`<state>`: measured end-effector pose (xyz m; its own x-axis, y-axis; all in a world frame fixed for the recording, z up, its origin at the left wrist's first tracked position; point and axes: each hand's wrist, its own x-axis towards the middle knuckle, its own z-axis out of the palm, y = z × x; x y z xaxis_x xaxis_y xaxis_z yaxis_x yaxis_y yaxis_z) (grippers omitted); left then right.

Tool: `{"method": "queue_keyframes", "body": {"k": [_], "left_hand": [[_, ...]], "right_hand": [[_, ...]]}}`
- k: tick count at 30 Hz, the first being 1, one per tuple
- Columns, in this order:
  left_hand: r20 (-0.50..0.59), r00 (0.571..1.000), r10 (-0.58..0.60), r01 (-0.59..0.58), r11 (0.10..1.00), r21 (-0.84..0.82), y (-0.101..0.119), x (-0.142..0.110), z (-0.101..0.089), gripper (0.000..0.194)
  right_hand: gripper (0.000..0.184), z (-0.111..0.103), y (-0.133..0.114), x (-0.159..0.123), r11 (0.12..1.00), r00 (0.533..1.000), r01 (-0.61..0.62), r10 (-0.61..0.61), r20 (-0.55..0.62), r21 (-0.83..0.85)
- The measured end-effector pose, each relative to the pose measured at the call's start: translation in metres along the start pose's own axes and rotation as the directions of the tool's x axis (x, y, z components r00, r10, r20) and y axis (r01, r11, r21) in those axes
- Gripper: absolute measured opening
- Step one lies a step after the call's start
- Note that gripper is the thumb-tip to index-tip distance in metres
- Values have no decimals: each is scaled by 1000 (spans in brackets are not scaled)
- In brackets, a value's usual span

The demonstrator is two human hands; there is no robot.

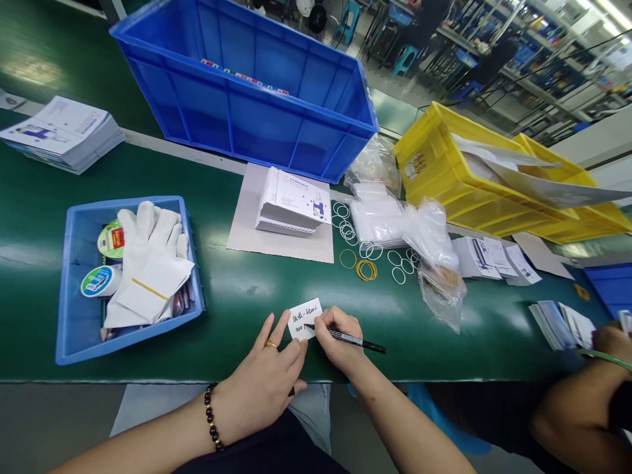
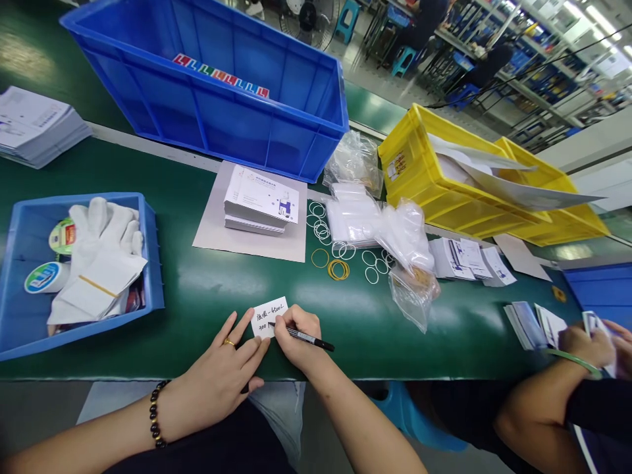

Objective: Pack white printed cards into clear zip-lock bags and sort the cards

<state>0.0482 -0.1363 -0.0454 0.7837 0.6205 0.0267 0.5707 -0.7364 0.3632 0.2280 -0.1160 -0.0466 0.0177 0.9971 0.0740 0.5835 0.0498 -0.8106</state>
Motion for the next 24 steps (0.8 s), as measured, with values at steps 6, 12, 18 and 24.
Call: {"method": "queue_keyframes", "body": {"k": [6,12,18,24], "left_hand": [[5,1000,2,-2,1000,-11,0,0,0,51],[-18,1000,8,-8,1000,-19,0,-1,1,51],[-16,1000,7,-7,999,-40,-1,-1,0,52],[-7,1000,13,-14,1000,-14,-1,-1,1,51]], "right_hand": [[29,1,0,-1,1000,1000,10,-10,-1,0],[30,0,2,-1,1000,999,6,-6,-35,-11],[30,1,1,-1,1000,998,7,-7,-66,-4],[29,0,1,0,1000,998,20,-21,-67,-7]]}}
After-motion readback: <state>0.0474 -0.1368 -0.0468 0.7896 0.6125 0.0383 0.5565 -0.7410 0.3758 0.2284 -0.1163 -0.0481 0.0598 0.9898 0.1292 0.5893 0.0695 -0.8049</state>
